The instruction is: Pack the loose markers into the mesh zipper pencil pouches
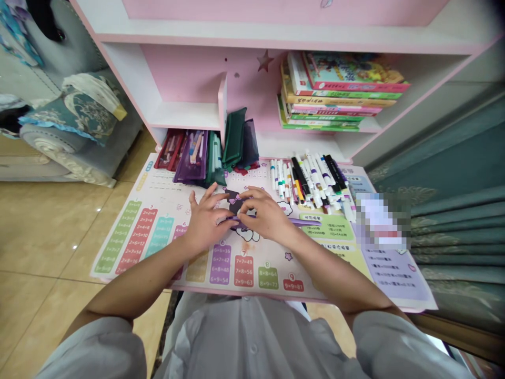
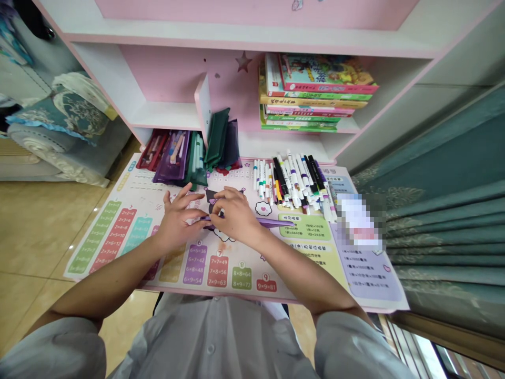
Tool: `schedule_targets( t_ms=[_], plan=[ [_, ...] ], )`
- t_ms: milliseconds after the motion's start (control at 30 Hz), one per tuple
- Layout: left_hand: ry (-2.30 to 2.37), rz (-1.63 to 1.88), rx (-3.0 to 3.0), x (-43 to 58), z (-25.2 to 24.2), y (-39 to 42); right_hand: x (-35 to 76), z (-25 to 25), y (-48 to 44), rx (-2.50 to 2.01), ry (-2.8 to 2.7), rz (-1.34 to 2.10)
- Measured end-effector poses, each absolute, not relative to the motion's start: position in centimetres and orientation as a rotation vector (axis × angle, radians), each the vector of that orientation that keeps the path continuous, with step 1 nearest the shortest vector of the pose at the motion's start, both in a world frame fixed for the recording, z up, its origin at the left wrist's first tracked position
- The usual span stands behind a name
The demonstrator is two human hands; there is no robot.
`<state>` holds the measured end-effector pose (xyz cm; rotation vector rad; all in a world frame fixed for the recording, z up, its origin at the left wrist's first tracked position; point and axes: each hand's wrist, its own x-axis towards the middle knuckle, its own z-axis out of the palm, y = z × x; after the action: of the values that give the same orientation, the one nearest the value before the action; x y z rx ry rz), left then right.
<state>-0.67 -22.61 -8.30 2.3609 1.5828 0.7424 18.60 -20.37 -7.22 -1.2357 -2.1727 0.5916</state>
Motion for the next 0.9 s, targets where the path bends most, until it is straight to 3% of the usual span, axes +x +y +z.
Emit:
schedule_targets(
  t_ms=[500, 900],
  plan=[
    [1.555, 0.698, 2.295, -0.9, -8.0, -22.3, 19.2, -7.1, -19.9, -1.301, -2.224, 0.695],
    [1.549, 0.703, 2.281, -0.9, -7.5, -22.3, 19.3, -4.0, -20.3, -1.508, -2.241, 0.918]
  ],
)
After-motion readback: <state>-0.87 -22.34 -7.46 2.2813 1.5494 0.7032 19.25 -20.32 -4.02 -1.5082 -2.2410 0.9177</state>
